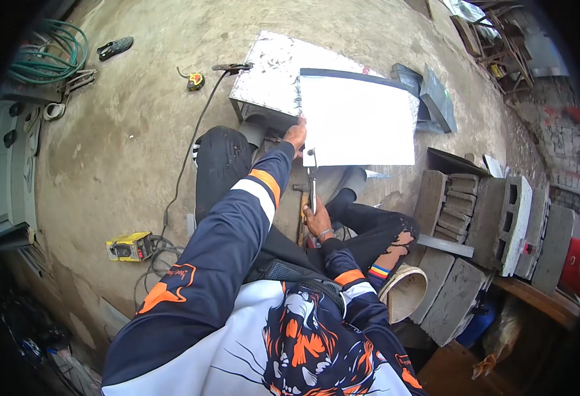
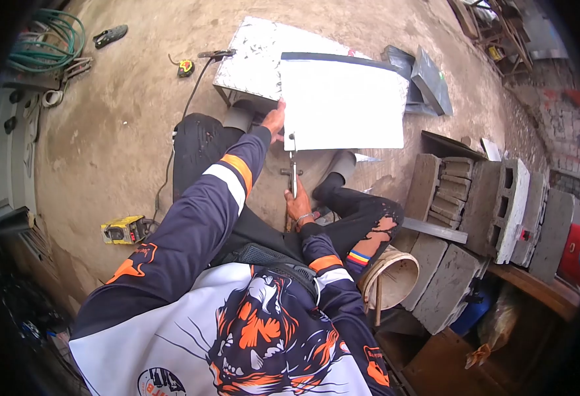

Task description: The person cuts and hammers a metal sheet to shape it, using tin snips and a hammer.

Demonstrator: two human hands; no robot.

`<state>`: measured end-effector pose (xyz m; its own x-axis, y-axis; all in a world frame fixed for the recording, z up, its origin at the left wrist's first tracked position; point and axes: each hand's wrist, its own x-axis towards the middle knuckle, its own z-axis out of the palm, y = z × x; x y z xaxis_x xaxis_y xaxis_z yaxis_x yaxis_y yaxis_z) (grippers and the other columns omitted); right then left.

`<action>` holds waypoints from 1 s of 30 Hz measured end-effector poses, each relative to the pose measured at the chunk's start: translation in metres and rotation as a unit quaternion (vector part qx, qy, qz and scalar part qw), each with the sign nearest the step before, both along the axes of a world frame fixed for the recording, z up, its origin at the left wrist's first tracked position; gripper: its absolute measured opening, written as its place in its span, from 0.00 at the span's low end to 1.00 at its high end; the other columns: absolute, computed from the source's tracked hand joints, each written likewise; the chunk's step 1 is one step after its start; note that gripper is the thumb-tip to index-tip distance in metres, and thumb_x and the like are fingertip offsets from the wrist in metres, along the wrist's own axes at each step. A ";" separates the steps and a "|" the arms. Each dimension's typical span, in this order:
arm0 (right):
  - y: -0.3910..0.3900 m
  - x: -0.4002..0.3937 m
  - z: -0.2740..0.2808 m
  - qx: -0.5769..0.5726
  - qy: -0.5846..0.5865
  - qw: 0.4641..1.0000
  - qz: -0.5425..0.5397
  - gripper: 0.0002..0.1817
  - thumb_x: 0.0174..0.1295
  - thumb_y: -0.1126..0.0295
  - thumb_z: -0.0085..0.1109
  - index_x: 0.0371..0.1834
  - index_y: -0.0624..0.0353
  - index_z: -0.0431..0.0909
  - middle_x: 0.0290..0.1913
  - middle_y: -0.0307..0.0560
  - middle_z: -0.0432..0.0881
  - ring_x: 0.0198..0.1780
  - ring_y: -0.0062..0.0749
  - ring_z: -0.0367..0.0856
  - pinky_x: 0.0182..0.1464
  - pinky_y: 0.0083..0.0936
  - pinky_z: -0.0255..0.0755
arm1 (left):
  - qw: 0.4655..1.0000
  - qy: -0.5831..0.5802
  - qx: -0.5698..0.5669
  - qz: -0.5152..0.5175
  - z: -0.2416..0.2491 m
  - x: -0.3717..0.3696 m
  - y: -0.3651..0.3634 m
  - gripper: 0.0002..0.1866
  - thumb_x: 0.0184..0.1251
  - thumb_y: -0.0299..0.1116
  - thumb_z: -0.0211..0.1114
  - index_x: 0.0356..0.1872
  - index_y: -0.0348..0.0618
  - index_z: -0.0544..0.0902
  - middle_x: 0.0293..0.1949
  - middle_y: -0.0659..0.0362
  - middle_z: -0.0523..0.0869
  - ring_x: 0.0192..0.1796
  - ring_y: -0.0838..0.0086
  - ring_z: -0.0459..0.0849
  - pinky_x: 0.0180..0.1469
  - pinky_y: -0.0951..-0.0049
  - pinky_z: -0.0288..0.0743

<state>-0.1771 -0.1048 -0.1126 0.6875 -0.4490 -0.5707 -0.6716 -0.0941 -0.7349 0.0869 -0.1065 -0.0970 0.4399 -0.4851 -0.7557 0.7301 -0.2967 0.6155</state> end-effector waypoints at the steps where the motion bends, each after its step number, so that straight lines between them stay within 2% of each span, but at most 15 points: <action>1: 0.000 -0.002 -0.002 0.004 0.002 1.000 -0.002 0.35 0.65 0.69 0.54 0.76 0.60 0.57 0.67 0.67 0.71 0.69 0.57 0.69 0.70 0.36 0.62 | 1.000 0.002 0.000 0.001 -0.002 0.000 -0.001 0.50 0.70 0.73 0.35 0.75 0.34 0.52 0.76 0.42 0.55 0.76 0.43 0.56 0.66 0.30 0.61; 3: 0.000 -0.003 -0.002 0.009 0.005 1.000 -0.005 0.35 0.65 0.68 0.54 0.76 0.60 0.57 0.66 0.67 0.71 0.69 0.58 0.69 0.70 0.36 0.62 | 1.000 -0.001 0.016 0.026 -0.001 -0.001 -0.004 0.49 0.70 0.71 0.39 0.73 0.34 0.58 0.73 0.40 0.62 0.72 0.41 0.64 0.62 0.32 0.67; 6: -0.003 -0.008 -0.011 0.013 0.018 1.000 0.010 0.34 0.65 0.68 0.54 0.75 0.60 0.58 0.66 0.67 0.72 0.68 0.58 0.70 0.69 0.37 0.63 | 1.000 -0.003 -0.005 0.004 -0.011 -0.001 -0.002 0.51 0.69 0.73 0.36 0.75 0.33 0.55 0.75 0.41 0.59 0.74 0.43 0.62 0.64 0.32 0.65; 7: -0.002 -0.010 -0.021 -0.045 -0.022 0.999 0.017 0.27 0.66 0.67 0.54 0.68 0.59 0.62 0.50 0.56 0.74 0.49 0.43 0.74 0.49 0.32 0.70 | 1.000 -0.002 -0.006 0.005 -0.018 0.017 -0.006 0.51 0.69 0.73 0.36 0.75 0.33 0.55 0.75 0.41 0.59 0.74 0.43 0.62 0.64 0.32 0.65; 8: -0.002 -0.013 -0.027 -0.102 -0.061 0.993 0.025 0.21 0.67 0.66 0.54 0.61 0.58 0.67 0.34 0.44 0.77 0.31 0.28 0.79 0.29 0.28 0.77 | 0.983 0.179 0.042 -0.014 -0.040 0.048 -0.017 0.51 0.69 0.74 0.36 0.75 0.34 0.55 0.74 0.41 0.60 0.73 0.44 0.62 0.64 0.32 0.65; 9: -0.002 -0.010 -0.021 -0.102 -0.061 0.993 0.025 0.21 0.67 0.66 0.54 0.61 0.58 0.67 0.34 0.44 0.77 0.31 0.28 0.79 0.29 0.28 0.77 | 0.931 0.353 0.089 -0.033 -0.037 0.063 -0.020 0.51 0.69 0.74 0.36 0.75 0.34 0.55 0.74 0.41 0.60 0.73 0.44 0.62 0.64 0.33 0.65; 10: -0.003 -0.008 -0.015 -0.057 -0.029 0.998 0.018 0.26 0.67 0.65 0.54 0.67 0.59 0.64 0.47 0.56 0.76 0.47 0.43 0.76 0.47 0.33 0.72 | 0.931 0.353 0.089 -0.032 -0.039 0.048 -0.018 0.51 0.69 0.74 0.36 0.75 0.34 0.55 0.74 0.41 0.60 0.73 0.44 0.62 0.64 0.33 0.65; 11: -0.003 -0.005 -0.007 -0.011 0.004 1.000 0.010 0.31 0.67 0.64 0.54 0.73 0.59 0.61 0.61 0.68 0.76 0.64 0.59 0.74 0.65 0.39 0.66 | 0.983 0.175 0.062 0.005 -0.013 0.016 -0.010 0.50 0.70 0.72 0.38 0.72 0.31 0.59 0.72 0.40 0.63 0.72 0.44 0.64 0.64 0.36 0.67; 12: -0.003 -0.001 0.001 -0.011 0.004 1.000 0.010 0.31 0.67 0.64 0.54 0.73 0.59 0.61 0.61 0.68 0.76 0.64 0.59 0.74 0.65 0.39 0.66 | 0.999 -0.009 0.032 0.042 0.002 -0.002 -0.005 0.48 0.71 0.70 0.40 0.70 0.28 0.63 0.71 0.39 0.66 0.71 0.43 0.66 0.64 0.39 0.68; 14: -0.004 0.001 0.007 -0.035 0.023 0.999 0.023 0.24 0.69 0.56 0.53 0.60 0.62 0.70 0.50 0.65 0.80 0.55 0.59 0.78 0.59 0.43 0.69 | 0.995 -0.072 0.060 0.026 -0.011 0.005 -0.008 0.48 0.71 0.69 0.41 0.67 0.25 0.66 0.69 0.37 0.68 0.71 0.45 0.68 0.64 0.45 0.69; 15: -0.006 -0.002 -0.001 -0.036 0.023 0.999 0.022 0.24 0.69 0.56 0.53 0.60 0.62 0.70 0.50 0.65 0.80 0.55 0.59 0.78 0.59 0.43 0.69 | 0.987 -0.135 0.088 0.010 -0.017 0.008 -0.010 0.48 0.71 0.68 0.42 0.64 0.22 0.70 0.67 0.35 0.71 0.70 0.47 0.69 0.64 0.51 0.70; 17: -0.006 -0.001 -0.007 -0.060 -0.018 0.998 0.008 0.21 0.72 0.52 0.50 0.42 0.62 0.70 0.31 0.44 0.75 0.28 0.28 0.75 0.32 0.29 0.77 | 0.987 -0.136 0.076 0.039 -0.019 0.011 -0.021 0.46 0.71 0.66 0.44 0.61 0.20 0.72 0.64 0.33 0.74 0.69 0.47 0.72 0.64 0.54 0.70; 22: -0.005 -0.003 0.004 0.015 0.042 0.999 -0.021 0.20 0.72 0.53 0.48 0.46 0.62 0.70 0.34 0.45 0.77 0.31 0.28 0.79 0.33 0.29 0.80 | 0.986 -0.136 0.088 0.029 -0.036 0.020 -0.033 0.47 0.69 0.66 0.52 0.61 0.20 0.72 0.64 0.33 0.74 0.68 0.51 0.74 0.65 0.58 0.69; 24: -0.007 -0.008 -0.005 0.009 0.058 0.998 -0.010 0.18 0.72 0.56 0.48 0.48 0.62 0.70 0.35 0.46 0.78 0.33 0.29 0.80 0.33 0.30 0.81 | 0.957 -0.241 0.162 0.002 -0.038 0.018 -0.038 0.37 0.69 0.57 0.52 0.50 0.22 0.80 0.53 0.31 0.81 0.59 0.42 0.80 0.63 0.54 0.71; 30: -0.009 -0.023 -0.040 -0.063 0.020 0.997 0.030 0.12 0.67 0.70 0.47 0.51 0.62 0.70 0.36 0.46 0.79 0.37 0.30 0.83 0.33 0.29 0.83 | 0.919 -0.302 0.235 -0.091 -0.031 0.017 -0.039 0.23 0.67 0.44 0.53 0.42 0.30 0.85 0.49 0.37 0.85 0.56 0.45 0.83 0.60 0.52 0.76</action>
